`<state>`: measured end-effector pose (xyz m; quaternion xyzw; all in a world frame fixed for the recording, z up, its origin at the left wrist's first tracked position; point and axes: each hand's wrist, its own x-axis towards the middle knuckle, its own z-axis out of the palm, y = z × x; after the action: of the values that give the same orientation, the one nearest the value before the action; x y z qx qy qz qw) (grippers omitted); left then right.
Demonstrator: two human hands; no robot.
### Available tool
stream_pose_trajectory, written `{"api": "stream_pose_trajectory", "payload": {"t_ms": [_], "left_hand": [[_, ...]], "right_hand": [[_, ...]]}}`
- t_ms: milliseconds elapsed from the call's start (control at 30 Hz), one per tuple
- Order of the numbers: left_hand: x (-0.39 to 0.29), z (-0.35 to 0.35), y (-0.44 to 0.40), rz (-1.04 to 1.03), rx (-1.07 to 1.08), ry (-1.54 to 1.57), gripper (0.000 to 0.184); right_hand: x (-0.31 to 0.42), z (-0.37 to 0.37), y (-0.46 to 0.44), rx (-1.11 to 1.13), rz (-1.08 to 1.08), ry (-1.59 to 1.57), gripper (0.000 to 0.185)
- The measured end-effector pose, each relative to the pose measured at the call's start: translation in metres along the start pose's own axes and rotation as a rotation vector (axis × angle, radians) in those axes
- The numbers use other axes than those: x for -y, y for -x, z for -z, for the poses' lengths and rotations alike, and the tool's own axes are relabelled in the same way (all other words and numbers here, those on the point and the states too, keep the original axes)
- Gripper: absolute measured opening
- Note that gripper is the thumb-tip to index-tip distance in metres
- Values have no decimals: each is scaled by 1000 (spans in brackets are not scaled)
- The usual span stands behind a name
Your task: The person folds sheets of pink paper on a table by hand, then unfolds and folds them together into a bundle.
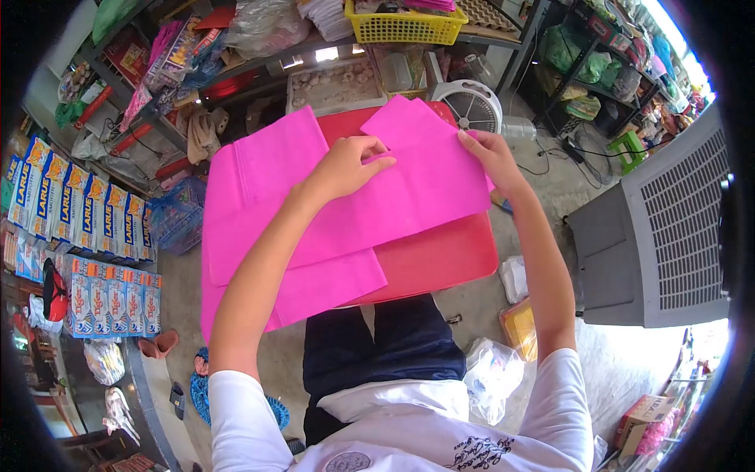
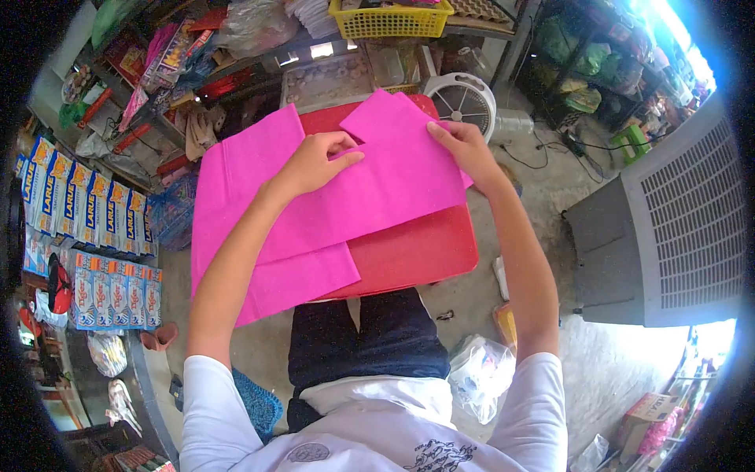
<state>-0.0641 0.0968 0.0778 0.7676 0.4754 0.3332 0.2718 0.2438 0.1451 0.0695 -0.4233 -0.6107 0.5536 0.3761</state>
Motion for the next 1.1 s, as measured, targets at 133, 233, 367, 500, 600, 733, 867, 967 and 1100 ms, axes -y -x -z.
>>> {"api": "stream_pose_trajectory", "payload": {"t_ms": [133, 233, 367, 500, 600, 733, 867, 967, 1100], "left_hand": [[12, 17, 11, 124, -2, -26, 37], [15, 30, 21, 162, -12, -158, 39], [26, 44, 38, 216, 23, -155, 44], [49, 60, 60, 253, 64, -125, 54], [56, 75, 76, 298, 112, -144, 59], [67, 95, 98, 329, 132, -155, 61], [78, 115, 119, 399, 155, -118, 62], [80, 128, 135, 418, 162, -108, 61], [80, 145, 154, 465, 165, -130, 61]], "right_hand": [[9, 9, 7, -65, -5, -5, 34], [-6, 24, 4, -30, -6, -10, 33], [-14, 28, 6, -15, -23, 23, 32], [-14, 23, 10, -61, -28, 60, 32], [-18, 23, 8, -32, -45, 41, 32], [-26, 17, 4, -50, -54, 64, 33], [-43, 16, -6, 12, -56, 155, 33], [-38, 3, -5, 28, -70, 136, 33], [-25, -9, -1, 31, -100, 85, 34]]}}
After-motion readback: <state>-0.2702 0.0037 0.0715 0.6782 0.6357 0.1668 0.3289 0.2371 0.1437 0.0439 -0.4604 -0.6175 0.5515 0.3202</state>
